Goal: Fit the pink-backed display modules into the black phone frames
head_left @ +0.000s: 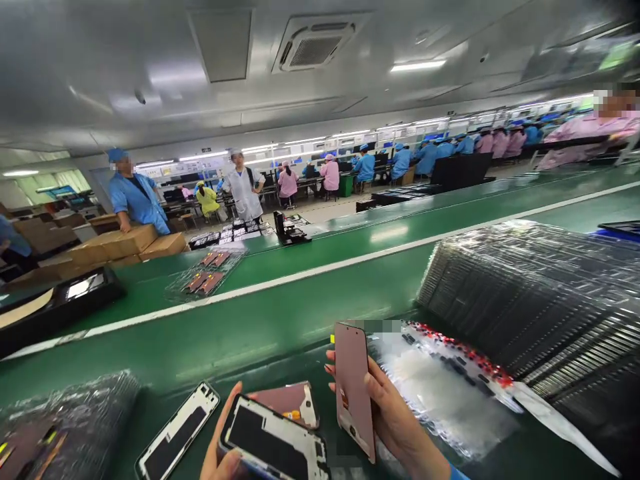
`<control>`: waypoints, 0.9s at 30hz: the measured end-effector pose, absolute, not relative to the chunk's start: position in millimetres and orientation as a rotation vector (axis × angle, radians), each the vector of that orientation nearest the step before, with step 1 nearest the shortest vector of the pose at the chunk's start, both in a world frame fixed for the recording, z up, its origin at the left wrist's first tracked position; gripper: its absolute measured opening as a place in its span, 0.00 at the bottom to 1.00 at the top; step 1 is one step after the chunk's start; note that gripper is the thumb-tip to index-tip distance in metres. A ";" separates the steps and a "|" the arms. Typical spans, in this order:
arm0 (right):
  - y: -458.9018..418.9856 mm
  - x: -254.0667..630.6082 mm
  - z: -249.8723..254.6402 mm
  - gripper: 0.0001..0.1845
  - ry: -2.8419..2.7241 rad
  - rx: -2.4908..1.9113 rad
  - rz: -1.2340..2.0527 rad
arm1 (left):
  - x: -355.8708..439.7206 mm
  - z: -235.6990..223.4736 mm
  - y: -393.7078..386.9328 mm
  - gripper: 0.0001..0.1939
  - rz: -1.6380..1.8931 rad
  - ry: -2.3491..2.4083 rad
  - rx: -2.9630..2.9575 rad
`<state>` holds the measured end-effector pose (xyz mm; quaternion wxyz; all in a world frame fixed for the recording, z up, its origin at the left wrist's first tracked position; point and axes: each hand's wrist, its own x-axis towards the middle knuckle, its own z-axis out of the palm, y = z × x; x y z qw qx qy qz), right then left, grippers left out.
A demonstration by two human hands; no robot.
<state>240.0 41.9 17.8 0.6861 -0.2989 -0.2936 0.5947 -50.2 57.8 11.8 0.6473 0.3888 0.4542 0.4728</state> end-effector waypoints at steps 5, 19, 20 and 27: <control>25.2 224.8 27.8 0.38 -1.319 -0.830 0.989 | -31.8 30.9 46.7 0.45 1.088 0.681 0.868; 17.1 208.0 18.0 0.39 -1.906 -0.991 0.590 | -28.4 22.1 47.4 0.44 0.965 0.536 1.119; 16.0 205.4 17.5 0.39 -1.923 -0.991 0.565 | -26.4 20.9 47.1 0.43 0.958 0.524 1.132; 11.8 196.0 14.3 0.39 -1.994 -0.976 0.451 | -19.2 25.3 43.5 0.43 0.920 0.558 1.112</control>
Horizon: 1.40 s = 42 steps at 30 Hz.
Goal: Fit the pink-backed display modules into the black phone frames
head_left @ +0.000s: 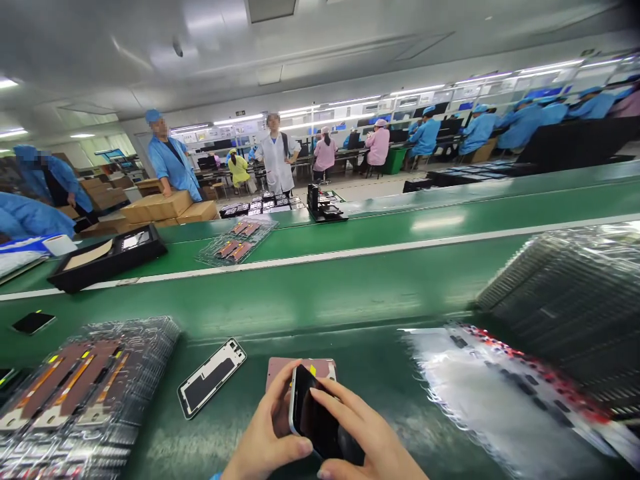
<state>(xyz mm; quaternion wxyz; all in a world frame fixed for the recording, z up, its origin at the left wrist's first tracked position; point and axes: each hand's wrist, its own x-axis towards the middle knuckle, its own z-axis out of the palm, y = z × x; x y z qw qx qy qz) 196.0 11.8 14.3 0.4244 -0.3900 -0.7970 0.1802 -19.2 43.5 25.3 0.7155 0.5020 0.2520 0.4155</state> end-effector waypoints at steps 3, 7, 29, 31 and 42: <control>12.1 195.6 12.8 0.39 -2.008 -0.975 0.454 | -16.3 32.2 43.3 0.42 0.923 0.563 1.087; 12.7 195.3 10.7 0.40 -2.015 -0.981 0.434 | -13.0 39.2 42.0 0.42 0.923 0.556 1.066; 15.3 192.7 8.2 0.46 -2.072 -0.909 0.308 | -16.8 31.9 38.6 0.43 0.943 0.602 1.158; 16.5 192.4 8.7 0.45 -2.071 -0.883 0.290 | -18.1 30.0 37.9 0.43 0.952 0.601 1.170; 20.6 197.5 -3.4 0.39 -2.174 -0.874 0.249 | -19.5 33.3 42.4 0.43 0.899 0.518 1.178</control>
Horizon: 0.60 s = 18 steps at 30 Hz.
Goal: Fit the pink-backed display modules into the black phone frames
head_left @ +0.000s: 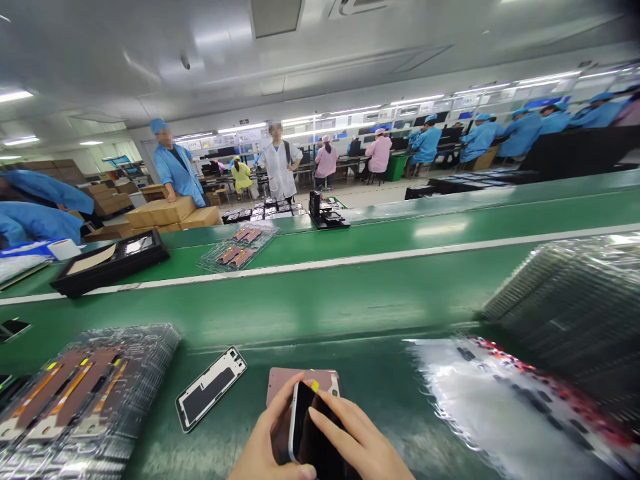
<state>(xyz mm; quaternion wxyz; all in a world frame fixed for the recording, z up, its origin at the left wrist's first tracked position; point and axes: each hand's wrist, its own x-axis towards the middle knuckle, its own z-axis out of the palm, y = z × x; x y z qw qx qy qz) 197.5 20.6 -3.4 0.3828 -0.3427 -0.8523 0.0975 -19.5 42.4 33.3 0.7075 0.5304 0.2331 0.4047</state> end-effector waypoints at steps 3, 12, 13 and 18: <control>19.5 194.4 -2.7 0.34 -2.130 -0.896 0.274 | -21.6 35.2 41.4 0.44 0.875 0.574 1.183; 17.0 189.9 0.5 0.34 -2.072 -0.943 0.272 | -25.5 39.3 44.1 0.45 0.848 0.615 1.192; 17.6 191.5 3.1 0.34 -2.094 -0.940 0.254 | -25.4 38.5 44.3 0.45 0.855 0.601 1.181; 19.2 193.4 15.1 0.43 -2.127 -0.897 0.120 | -22.9 25.3 43.4 0.47 0.864 0.519 1.124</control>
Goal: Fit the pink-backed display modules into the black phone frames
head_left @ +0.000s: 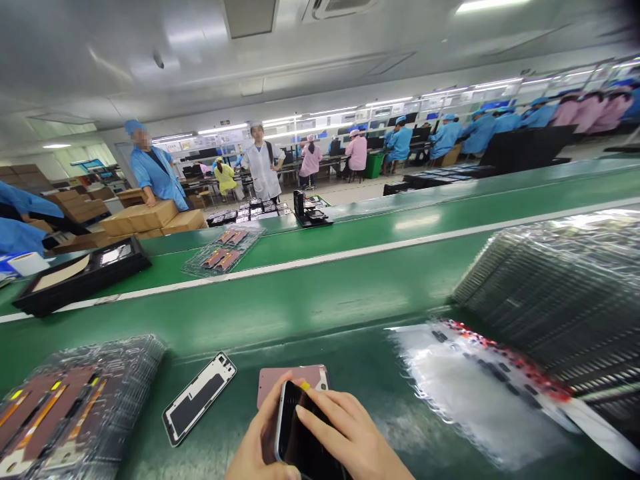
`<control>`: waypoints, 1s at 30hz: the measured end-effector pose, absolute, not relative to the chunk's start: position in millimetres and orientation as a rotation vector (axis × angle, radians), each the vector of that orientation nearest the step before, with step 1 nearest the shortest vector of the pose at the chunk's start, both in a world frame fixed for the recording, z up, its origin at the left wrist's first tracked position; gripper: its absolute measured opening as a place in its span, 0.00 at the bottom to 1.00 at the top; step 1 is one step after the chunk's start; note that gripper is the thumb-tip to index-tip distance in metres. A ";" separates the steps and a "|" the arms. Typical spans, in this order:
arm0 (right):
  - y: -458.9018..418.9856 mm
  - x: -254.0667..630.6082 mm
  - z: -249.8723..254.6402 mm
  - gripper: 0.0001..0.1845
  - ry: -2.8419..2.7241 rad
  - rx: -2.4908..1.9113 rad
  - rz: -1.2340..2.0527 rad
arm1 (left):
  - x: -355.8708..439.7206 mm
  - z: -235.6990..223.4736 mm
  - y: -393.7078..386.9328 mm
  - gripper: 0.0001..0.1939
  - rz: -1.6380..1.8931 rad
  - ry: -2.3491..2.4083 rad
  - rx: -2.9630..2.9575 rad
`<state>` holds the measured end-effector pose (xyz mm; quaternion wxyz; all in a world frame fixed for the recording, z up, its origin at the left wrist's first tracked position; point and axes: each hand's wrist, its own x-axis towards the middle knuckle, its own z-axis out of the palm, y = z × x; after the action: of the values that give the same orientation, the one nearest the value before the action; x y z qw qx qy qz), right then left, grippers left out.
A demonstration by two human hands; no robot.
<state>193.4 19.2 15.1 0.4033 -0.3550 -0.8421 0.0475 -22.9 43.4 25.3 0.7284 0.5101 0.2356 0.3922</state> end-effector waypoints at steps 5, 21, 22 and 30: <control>15.3 191.1 21.0 0.49 -1.931 -1.055 0.378 | -14.3 33.6 46.6 0.32 0.907 0.668 0.889; 21.3 194.4 19.5 0.24 -1.156 -0.898 1.623 | -15.0 63.5 63.5 0.24 0.843 0.743 1.031; 22.0 195.1 19.0 0.24 -1.126 -0.907 1.594 | -12.8 62.9 59.5 0.24 0.789 0.748 1.105; 24.1 197.8 16.8 0.21 -1.023 -0.871 1.521 | -0.7 39.7 39.4 0.27 0.705 1.086 1.324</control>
<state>197.8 24.1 16.8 0.5279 -0.3644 -0.4280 0.6366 -0.7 39.4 39.7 0.6009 0.5715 0.4686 0.3044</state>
